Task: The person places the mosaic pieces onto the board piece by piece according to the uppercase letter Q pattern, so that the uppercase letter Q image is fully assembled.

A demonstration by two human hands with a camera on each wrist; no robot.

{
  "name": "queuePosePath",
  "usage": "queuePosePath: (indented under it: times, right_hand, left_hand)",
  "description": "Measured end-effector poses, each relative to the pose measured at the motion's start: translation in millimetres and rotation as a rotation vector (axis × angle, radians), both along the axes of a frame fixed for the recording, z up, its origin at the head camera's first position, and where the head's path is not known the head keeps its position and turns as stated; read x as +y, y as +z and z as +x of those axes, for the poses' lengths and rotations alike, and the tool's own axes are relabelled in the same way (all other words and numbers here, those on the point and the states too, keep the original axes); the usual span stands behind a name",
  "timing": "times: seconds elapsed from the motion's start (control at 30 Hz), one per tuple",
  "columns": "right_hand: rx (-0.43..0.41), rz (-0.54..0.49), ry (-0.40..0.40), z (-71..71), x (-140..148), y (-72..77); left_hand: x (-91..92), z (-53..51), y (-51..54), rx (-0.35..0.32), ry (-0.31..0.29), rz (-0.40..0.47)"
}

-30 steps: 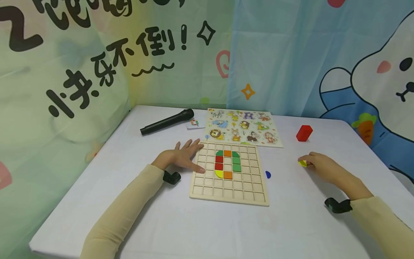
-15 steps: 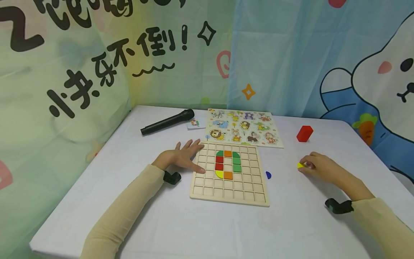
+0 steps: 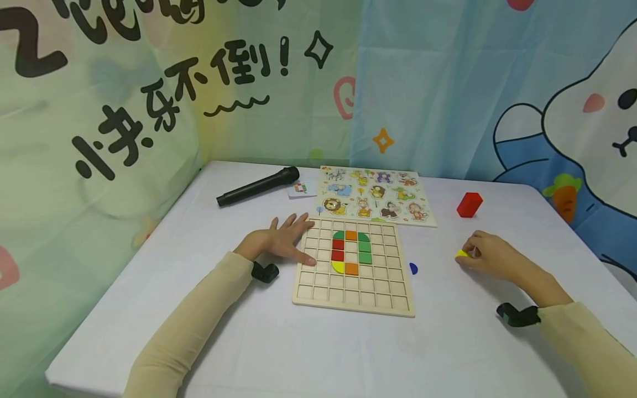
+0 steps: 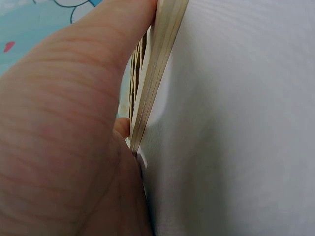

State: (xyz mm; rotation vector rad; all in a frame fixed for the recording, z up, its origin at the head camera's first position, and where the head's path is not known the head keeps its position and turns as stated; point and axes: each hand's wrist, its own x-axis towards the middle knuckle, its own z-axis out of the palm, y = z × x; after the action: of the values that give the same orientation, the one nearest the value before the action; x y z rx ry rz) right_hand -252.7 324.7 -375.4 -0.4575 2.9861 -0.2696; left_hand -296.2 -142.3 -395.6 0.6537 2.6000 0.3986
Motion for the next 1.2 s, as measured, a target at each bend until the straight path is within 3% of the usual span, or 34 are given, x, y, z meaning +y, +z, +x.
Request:
queuePosePath:
  times: [0.27, 0.57, 1.2]
  right_hand:
    - [-0.025, -0.018, -0.023, 2.0, -12.7, 5.4]
    - [0.014, -0.019, 0.05, 9.1, -36.1, 12.3]
    - [0.008, 0.005, 0.17, 23.2, -80.1, 21.0]
  left_hand:
    - [0.2, -0.4, -0.7, 0.002, 0.009, -0.004]
    - [0.7, 0.5, 0.3, -0.003, 0.007, -0.005]
    - [0.9, 2.4, 3.8, -0.014, 0.008, -0.002]
